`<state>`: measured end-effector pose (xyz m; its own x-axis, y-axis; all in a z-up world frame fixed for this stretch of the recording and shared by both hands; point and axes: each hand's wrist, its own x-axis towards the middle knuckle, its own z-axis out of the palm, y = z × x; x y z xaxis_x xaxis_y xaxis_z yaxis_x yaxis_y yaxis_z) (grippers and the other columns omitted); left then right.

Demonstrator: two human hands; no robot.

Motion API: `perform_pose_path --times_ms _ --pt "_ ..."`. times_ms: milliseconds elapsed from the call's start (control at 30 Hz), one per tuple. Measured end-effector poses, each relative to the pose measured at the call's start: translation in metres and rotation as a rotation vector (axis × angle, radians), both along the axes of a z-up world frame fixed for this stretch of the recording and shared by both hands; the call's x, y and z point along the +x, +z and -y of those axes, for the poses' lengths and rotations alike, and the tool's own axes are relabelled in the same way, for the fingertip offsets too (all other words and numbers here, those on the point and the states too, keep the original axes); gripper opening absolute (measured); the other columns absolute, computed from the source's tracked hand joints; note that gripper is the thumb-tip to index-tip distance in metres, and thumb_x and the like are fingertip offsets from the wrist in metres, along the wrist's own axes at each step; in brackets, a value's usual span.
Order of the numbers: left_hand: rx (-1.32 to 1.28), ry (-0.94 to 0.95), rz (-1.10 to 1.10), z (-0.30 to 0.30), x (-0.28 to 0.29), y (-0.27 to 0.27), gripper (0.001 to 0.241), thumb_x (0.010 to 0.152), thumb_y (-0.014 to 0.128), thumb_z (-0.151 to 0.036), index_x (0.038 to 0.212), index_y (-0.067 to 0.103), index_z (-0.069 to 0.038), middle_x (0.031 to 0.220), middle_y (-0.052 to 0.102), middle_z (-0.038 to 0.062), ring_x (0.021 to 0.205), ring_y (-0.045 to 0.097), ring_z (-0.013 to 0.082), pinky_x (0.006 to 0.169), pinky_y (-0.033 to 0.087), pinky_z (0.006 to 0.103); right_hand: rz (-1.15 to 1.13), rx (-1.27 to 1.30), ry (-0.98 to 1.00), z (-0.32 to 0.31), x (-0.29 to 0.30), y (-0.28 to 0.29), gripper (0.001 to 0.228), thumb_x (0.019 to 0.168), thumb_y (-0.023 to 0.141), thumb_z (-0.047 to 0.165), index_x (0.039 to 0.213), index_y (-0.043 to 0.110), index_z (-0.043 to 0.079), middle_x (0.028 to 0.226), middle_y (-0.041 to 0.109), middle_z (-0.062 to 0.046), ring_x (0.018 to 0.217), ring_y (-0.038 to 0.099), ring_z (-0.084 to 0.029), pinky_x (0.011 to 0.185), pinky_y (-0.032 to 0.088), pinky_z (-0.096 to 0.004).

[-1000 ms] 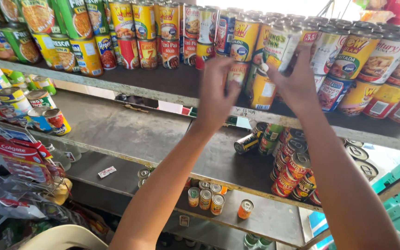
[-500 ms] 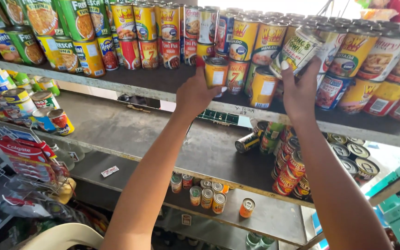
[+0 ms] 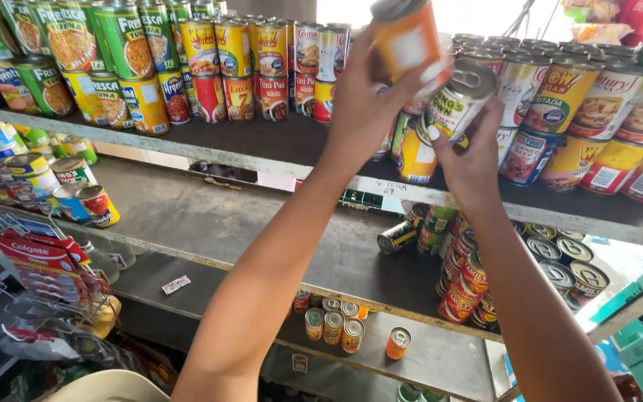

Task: Organizing and stocking various canned goods on grocery store shelves.

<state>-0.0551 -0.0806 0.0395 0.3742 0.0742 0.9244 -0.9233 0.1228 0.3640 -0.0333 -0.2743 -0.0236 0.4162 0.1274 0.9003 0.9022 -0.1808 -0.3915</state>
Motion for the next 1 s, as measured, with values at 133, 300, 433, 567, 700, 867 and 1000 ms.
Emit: perform_pose_path --times_ms 133,300,433,567,700,867,1000 --pt "0.156 0.146 -0.059 0.025 -0.008 0.036 0.059 0.09 0.082 -0.029 0.137 0.054 -0.005 0.104 0.08 0.009 0.091 0.082 0.0157 0.074 0.066 0.0294 -0.002 -0.008 0.076 0.004 0.002 -0.003 0.073 0.101 0.064 -0.012 0.158 0.022 0.007 0.146 0.052 -0.015 0.14 0.056 -0.024 0.119 0.05 -0.04" --pt "0.32 0.376 0.043 0.033 -0.002 0.039 0.059 0.092 0.082 -0.037 0.137 0.057 -0.009 0.096 0.08 0.006 0.081 0.08 0.0141 0.073 0.063 0.0294 -0.062 0.007 0.029 0.002 -0.002 -0.003 0.078 0.1 0.063 -0.011 0.161 0.018 0.008 0.145 0.055 -0.016 0.139 0.058 -0.025 0.117 0.049 -0.04" --pt "0.308 0.199 0.072 0.034 0.0 0.039 0.07 0.09 0.077 -0.036 0.145 0.045 -0.009 0.101 0.08 0.007 0.082 0.081 0.0141 0.072 0.065 0.03 -0.068 0.004 0.004 0.003 -0.002 -0.002 0.079 0.098 0.063 -0.01 0.161 0.018 0.007 0.146 0.054 -0.017 0.141 0.055 -0.026 0.119 0.046 -0.041" --pt "0.356 0.188 0.139 0.039 -0.002 0.042 0.063 0.094 0.08 -0.036 0.142 0.05 -0.009 0.104 0.081 0.009 0.094 0.085 0.0196 0.08 0.067 0.0325 -0.075 -0.008 0.006 0.001 -0.006 0.002 0.08 0.098 0.062 -0.009 0.162 0.017 0.007 0.148 0.054 -0.017 0.143 0.055 -0.026 0.12 0.045 -0.04" --pt "0.389 0.348 0.2 0.046 0.002 0.045 0.059 0.092 0.08 -0.037 0.135 0.052 -0.007 0.101 0.08 0.013 0.095 0.08 0.0314 0.08 0.062 0.039 -0.136 0.007 0.02 0.002 -0.007 0.001 0.079 0.1 0.061 -0.008 0.163 0.016 0.005 0.148 0.054 -0.017 0.142 0.056 -0.025 0.118 0.047 -0.04" --pt "0.453 0.443 0.187 0.05 0.009 0.051 0.058 0.092 0.078 -0.04 0.13 0.053 -0.005 0.098 0.079 0.014 0.092 0.079 0.0313 0.078 0.062 0.0394 -0.056 -0.031 0.003 0.004 -0.004 0.001 0.078 0.103 0.06 -0.011 0.163 0.014 0.004 0.152 0.052 -0.018 0.145 0.053 -0.025 0.121 0.043 -0.039" --pt "0.441 0.418 0.116 0.048 0.005 0.047 0.055 0.092 0.077 -0.038 0.128 0.055 -0.003 0.095 0.08 0.015 0.088 0.08 0.0296 0.077 0.063 0.0384 -0.077 -0.006 0.085 0.008 0.002 -0.001 0.068 0.106 0.058 -0.01 0.159 0.019 0.004 0.148 0.053 -0.017 0.14 0.056 -0.024 0.115 0.05 -0.036"
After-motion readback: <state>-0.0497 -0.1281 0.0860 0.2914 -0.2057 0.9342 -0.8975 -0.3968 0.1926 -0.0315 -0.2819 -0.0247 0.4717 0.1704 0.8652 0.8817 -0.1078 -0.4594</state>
